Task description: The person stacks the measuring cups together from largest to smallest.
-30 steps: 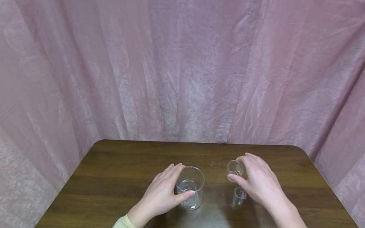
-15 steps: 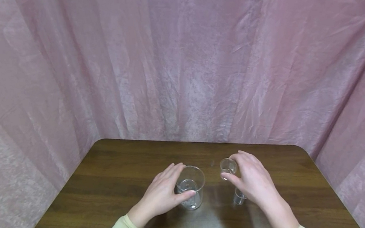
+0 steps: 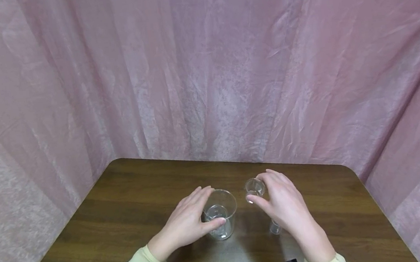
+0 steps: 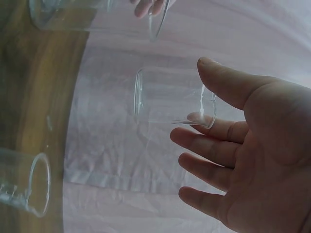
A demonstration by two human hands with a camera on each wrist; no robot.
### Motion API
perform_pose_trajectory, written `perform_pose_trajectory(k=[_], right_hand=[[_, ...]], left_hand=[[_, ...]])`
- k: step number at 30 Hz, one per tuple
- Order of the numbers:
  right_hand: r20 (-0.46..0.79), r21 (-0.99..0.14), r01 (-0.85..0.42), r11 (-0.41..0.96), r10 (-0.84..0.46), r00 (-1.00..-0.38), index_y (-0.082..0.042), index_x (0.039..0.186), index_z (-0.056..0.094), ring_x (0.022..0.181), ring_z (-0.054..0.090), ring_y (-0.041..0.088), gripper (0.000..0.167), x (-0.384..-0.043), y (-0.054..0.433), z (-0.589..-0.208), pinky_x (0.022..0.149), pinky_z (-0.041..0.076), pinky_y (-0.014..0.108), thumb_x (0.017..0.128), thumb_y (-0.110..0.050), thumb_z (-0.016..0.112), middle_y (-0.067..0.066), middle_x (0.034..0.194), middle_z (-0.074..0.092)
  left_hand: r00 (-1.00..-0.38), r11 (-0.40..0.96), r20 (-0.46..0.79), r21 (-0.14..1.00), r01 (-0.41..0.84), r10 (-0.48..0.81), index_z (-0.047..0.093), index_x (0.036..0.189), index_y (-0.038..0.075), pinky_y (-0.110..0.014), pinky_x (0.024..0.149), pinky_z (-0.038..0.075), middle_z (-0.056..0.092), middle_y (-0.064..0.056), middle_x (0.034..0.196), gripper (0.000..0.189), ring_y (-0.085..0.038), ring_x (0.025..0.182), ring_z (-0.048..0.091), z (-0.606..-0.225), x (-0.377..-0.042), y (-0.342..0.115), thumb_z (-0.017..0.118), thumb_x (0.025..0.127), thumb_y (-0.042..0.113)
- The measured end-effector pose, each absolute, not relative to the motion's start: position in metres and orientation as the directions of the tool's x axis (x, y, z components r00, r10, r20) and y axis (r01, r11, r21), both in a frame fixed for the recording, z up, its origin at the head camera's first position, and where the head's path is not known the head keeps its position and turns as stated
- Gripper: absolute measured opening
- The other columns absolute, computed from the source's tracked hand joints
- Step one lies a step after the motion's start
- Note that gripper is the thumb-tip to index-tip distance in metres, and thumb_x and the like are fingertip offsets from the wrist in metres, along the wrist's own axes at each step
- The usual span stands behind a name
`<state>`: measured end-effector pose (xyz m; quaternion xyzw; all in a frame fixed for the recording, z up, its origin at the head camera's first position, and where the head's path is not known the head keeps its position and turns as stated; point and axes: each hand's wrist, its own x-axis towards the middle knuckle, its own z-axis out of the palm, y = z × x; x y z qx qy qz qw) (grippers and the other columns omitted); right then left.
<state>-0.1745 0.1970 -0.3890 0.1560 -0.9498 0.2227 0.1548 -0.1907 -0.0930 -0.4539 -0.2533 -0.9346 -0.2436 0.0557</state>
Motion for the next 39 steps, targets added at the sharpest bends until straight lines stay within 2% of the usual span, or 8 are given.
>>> perform_pose_trajectory(k=[39], right_hand=[[0.398, -0.426, -0.439, 0.791, -0.272, -0.876, -0.007, 0.140, 0.070, 0.149, 0.052, 0.039, 0.057, -0.186, 0.155, -0.378, 0.116, 0.044, 0.067, 0.096, -0.038, 0.089, 0.017, 0.151, 0.065]], left_hand=[[-0.861, 0.758, 0.237, 0.409, 0.509, 0.451, 0.048, 0.166, 0.014, -0.063, 0.124, 0.038, 0.049, -0.007, 0.170, 0.094, -0.035, 0.160, 0.039, -0.452, -0.191, -0.093, 0.069, 0.098, 0.074]])
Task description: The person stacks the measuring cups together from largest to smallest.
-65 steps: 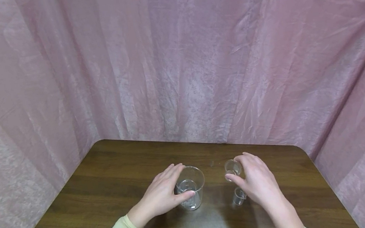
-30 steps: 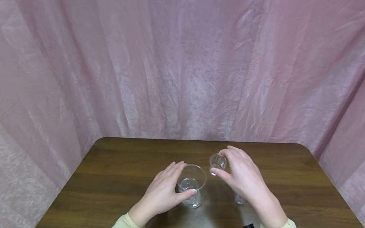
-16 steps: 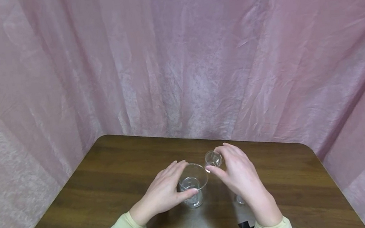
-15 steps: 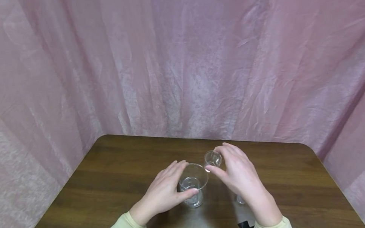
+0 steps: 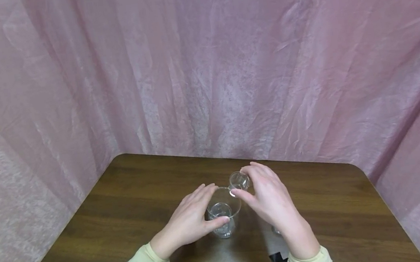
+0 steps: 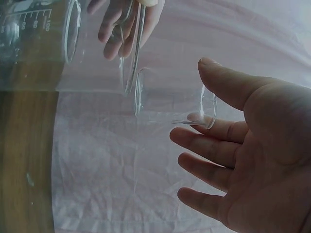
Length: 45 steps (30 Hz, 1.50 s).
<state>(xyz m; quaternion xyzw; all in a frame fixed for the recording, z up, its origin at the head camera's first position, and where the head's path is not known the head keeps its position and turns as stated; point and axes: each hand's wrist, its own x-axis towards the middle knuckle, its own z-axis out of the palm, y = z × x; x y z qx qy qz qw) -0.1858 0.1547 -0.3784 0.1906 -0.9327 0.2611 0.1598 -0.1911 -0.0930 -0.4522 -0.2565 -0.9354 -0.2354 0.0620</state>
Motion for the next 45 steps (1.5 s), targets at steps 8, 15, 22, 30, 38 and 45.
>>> perform_pose_trajectory(k=[8, 15, 22, 30, 38, 45], right_hand=[[0.387, -0.442, -0.451, 0.776, -0.288, -0.876, -0.010, 0.137, 0.071, 0.150, 0.051, 0.040, 0.053, -0.190, 0.144, -0.381, 0.115, 0.045, 0.069, 0.095, -0.037, 0.090, 0.016, 0.150, 0.066], [0.386, -0.448, -0.469, 0.761, -0.309, -0.869, -0.010, 0.137, 0.070, 0.152, 0.049, 0.039, 0.053, -0.190, 0.138, -0.386, 0.115, 0.046, 0.068, 0.095, -0.035, 0.090, 0.014, 0.149, 0.066], [0.384, -0.450, -0.491, 0.746, -0.335, -0.860, -0.009, 0.134, 0.072, 0.152, 0.050, 0.038, 0.051, -0.191, 0.132, -0.391, 0.112, 0.049, 0.066, 0.094, -0.034, 0.091, 0.012, 0.146, 0.068], [0.341, -0.453, -0.474, 0.755, -0.344, -0.875, -0.008, 0.135, 0.072, 0.152, 0.050, 0.039, 0.054, -0.193, 0.130, -0.394, 0.112, 0.049, 0.066, 0.094, -0.038, 0.090, 0.018, 0.151, 0.064], [0.296, -0.446, -0.453, 0.771, -0.351, -0.888, -0.010, 0.133, 0.073, 0.151, 0.051, 0.037, 0.052, -0.192, 0.132, -0.394, 0.109, 0.051, 0.065, 0.094, -0.041, 0.090, 0.014, 0.149, 0.067], [0.259, -0.436, -0.457, 0.775, -0.378, -0.889, -0.011, 0.133, 0.073, 0.151, 0.051, 0.036, 0.051, -0.192, 0.132, -0.395, 0.110, 0.051, 0.064, 0.095, -0.041, 0.089, 0.010, 0.145, 0.069]], left_hand=[[-0.863, 0.757, 0.226, 0.416, 0.504, 0.451, 0.047, 0.167, 0.012, -0.067, 0.123, 0.038, 0.048, -0.008, 0.170, 0.095, -0.037, 0.160, 0.039, -0.452, -0.191, -0.093, 0.068, 0.098, 0.074], [-0.866, 0.756, 0.213, 0.423, 0.499, 0.452, 0.046, 0.168, 0.012, -0.068, 0.123, 0.036, 0.047, -0.008, 0.171, 0.095, -0.037, 0.161, 0.038, -0.451, -0.191, -0.093, 0.068, 0.099, 0.073], [-0.864, 0.750, 0.222, 0.429, 0.503, 0.452, 0.049, 0.165, 0.014, -0.067, 0.123, 0.037, 0.048, -0.007, 0.170, 0.091, -0.038, 0.160, 0.039, -0.451, -0.190, -0.093, 0.068, 0.099, 0.073], [-0.866, 0.751, 0.209, 0.434, 0.498, 0.454, 0.047, 0.167, 0.012, -0.067, 0.124, 0.036, 0.046, -0.006, 0.172, 0.095, -0.037, 0.161, 0.037, -0.450, -0.190, -0.093, 0.065, 0.099, 0.076], [-0.866, 0.753, 0.211, 0.431, 0.498, 0.453, 0.047, 0.167, 0.014, -0.066, 0.124, 0.036, 0.047, -0.006, 0.172, 0.094, -0.036, 0.161, 0.037, -0.451, -0.191, -0.093, 0.064, 0.099, 0.077], [-0.862, 0.747, 0.223, 0.432, 0.505, 0.454, 0.049, 0.165, 0.013, -0.066, 0.123, 0.037, 0.048, -0.007, 0.170, 0.091, -0.037, 0.160, 0.039, -0.450, -0.191, -0.092, 0.068, 0.099, 0.074]])
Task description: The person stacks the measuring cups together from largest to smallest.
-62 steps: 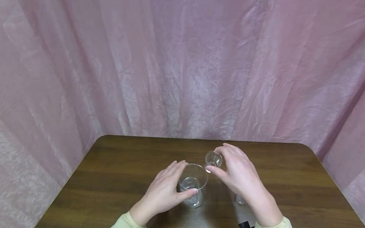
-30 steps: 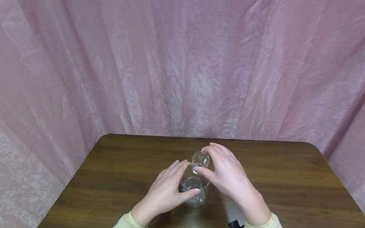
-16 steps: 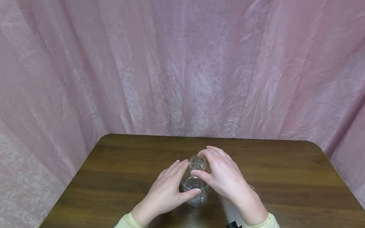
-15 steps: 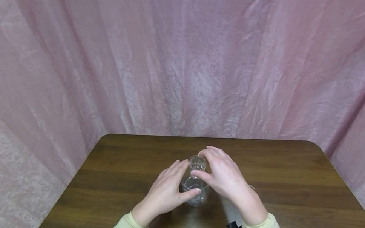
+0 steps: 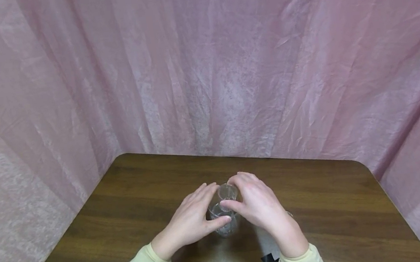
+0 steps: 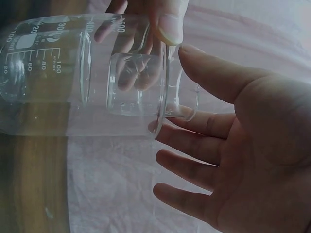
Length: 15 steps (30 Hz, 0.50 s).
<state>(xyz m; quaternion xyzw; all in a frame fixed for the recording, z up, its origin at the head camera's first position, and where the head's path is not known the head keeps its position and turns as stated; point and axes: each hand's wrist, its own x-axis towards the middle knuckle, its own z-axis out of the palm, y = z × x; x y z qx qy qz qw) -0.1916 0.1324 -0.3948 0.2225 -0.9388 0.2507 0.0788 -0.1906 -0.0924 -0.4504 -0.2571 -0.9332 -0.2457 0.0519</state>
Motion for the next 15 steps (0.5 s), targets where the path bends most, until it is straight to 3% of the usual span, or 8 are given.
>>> perform_pose_trajectory(k=[15], right_hand=[[0.229, -0.417, -0.478, 0.773, -0.420, -0.878, -0.011, 0.130, 0.075, 0.144, 0.058, 0.033, 0.048, -0.1932, 0.1311, -0.3991, 0.109, 0.053, 0.060, 0.094, -0.040, 0.089, 0.004, 0.138, 0.071]], left_hand=[[-0.862, 0.754, 0.209, 0.420, 0.505, 0.461, 0.046, 0.167, 0.012, -0.063, 0.125, 0.036, 0.046, -0.007, 0.172, 0.095, -0.035, 0.162, 0.037, -0.4497, -0.1906, -0.0935, 0.066, 0.099, 0.075]])
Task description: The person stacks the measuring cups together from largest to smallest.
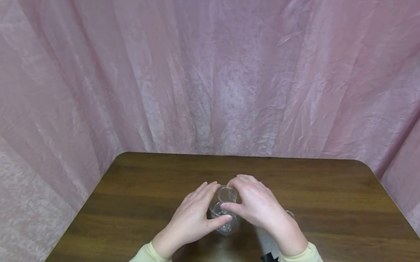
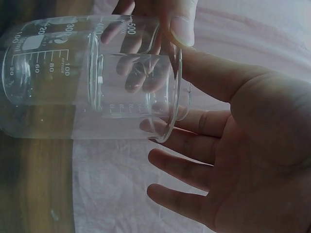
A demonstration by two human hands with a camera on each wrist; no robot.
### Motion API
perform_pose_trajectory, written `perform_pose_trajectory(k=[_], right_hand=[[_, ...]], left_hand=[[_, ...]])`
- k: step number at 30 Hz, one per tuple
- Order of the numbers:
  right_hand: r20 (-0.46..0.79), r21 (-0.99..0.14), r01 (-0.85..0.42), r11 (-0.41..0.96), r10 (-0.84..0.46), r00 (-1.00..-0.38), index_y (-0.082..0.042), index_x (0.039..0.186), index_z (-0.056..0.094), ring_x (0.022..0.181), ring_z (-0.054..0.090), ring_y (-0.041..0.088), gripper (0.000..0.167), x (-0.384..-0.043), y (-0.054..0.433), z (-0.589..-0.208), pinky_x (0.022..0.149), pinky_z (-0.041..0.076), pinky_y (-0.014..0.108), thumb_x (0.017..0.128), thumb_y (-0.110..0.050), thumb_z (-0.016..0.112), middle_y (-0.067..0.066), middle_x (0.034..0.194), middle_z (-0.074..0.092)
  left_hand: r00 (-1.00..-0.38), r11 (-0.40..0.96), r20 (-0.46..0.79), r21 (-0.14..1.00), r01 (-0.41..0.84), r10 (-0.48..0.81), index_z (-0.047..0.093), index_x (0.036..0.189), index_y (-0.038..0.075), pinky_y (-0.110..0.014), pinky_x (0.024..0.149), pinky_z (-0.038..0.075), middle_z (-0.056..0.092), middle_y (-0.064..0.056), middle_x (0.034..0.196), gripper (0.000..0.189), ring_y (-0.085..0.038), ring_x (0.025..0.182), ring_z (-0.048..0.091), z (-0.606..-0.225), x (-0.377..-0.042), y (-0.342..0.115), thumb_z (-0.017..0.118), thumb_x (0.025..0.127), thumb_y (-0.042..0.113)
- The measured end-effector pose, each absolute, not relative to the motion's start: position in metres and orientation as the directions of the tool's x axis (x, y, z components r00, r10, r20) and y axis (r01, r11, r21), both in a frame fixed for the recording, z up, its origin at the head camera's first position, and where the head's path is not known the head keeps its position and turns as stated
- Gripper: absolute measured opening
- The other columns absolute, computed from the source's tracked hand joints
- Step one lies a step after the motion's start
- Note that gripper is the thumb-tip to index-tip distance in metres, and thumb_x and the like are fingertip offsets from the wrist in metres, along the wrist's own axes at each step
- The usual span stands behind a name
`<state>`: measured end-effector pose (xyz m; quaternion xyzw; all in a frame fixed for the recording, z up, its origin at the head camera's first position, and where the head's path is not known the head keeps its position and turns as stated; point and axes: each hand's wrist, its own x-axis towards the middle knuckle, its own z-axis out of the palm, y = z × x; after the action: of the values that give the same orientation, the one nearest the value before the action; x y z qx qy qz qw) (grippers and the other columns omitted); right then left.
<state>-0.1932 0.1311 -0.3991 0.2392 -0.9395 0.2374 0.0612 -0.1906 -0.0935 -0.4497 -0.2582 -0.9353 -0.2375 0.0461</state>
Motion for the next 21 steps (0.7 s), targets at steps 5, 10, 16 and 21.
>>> perform_pose_trajectory(k=[5, 10, 16, 21], right_hand=[[0.205, -0.416, -0.471, 0.778, -0.424, -0.882, -0.010, 0.131, 0.074, 0.144, 0.057, 0.033, 0.050, -0.1939, 0.1298, -0.3996, 0.110, 0.052, 0.060, 0.095, -0.042, 0.088, 0.006, 0.141, 0.071], [0.209, -0.410, -0.485, 0.772, -0.438, -0.874, -0.011, 0.128, 0.075, 0.135, 0.063, 0.030, 0.048, -0.1956, 0.1276, -0.3996, 0.105, 0.055, 0.058, 0.094, -0.042, 0.090, 0.002, 0.134, 0.072], [0.190, -0.405, -0.492, 0.771, -0.455, -0.870, -0.013, 0.125, 0.077, 0.127, 0.066, 0.028, 0.045, -0.1973, 0.1253, -0.3994, 0.100, 0.057, 0.055, 0.092, -0.041, 0.091, -0.002, 0.127, 0.074], [0.165, -0.378, -0.502, 0.778, -0.477, -0.863, -0.010, 0.125, 0.077, 0.132, 0.064, 0.030, 0.048, -0.1983, 0.1232, -0.3995, 0.104, 0.056, 0.055, 0.090, -0.039, 0.093, 0.003, 0.134, 0.072]], left_hand=[[-0.864, 0.758, 0.205, 0.416, 0.503, 0.461, 0.046, 0.168, 0.012, -0.062, 0.125, 0.036, 0.046, -0.007, 0.172, 0.095, -0.035, 0.162, 0.037, -0.4496, -0.1904, -0.0938, 0.065, 0.099, 0.076], [-0.867, 0.756, 0.194, 0.426, 0.497, 0.460, 0.045, 0.168, 0.013, -0.063, 0.126, 0.035, 0.045, -0.005, 0.173, 0.095, -0.034, 0.163, 0.035, -0.4492, -0.1903, -0.0941, 0.065, 0.099, 0.076], [-0.867, 0.758, 0.191, 0.424, 0.495, 0.460, 0.044, 0.169, 0.013, -0.064, 0.125, 0.035, 0.045, -0.005, 0.173, 0.095, -0.034, 0.163, 0.035, -0.4492, -0.1905, -0.0941, 0.064, 0.100, 0.076], [-0.865, 0.759, 0.200, 0.416, 0.500, 0.460, 0.045, 0.168, 0.014, -0.065, 0.124, 0.036, 0.047, -0.006, 0.172, 0.093, -0.035, 0.161, 0.037, -0.4498, -0.1907, -0.0940, 0.064, 0.100, 0.076]])
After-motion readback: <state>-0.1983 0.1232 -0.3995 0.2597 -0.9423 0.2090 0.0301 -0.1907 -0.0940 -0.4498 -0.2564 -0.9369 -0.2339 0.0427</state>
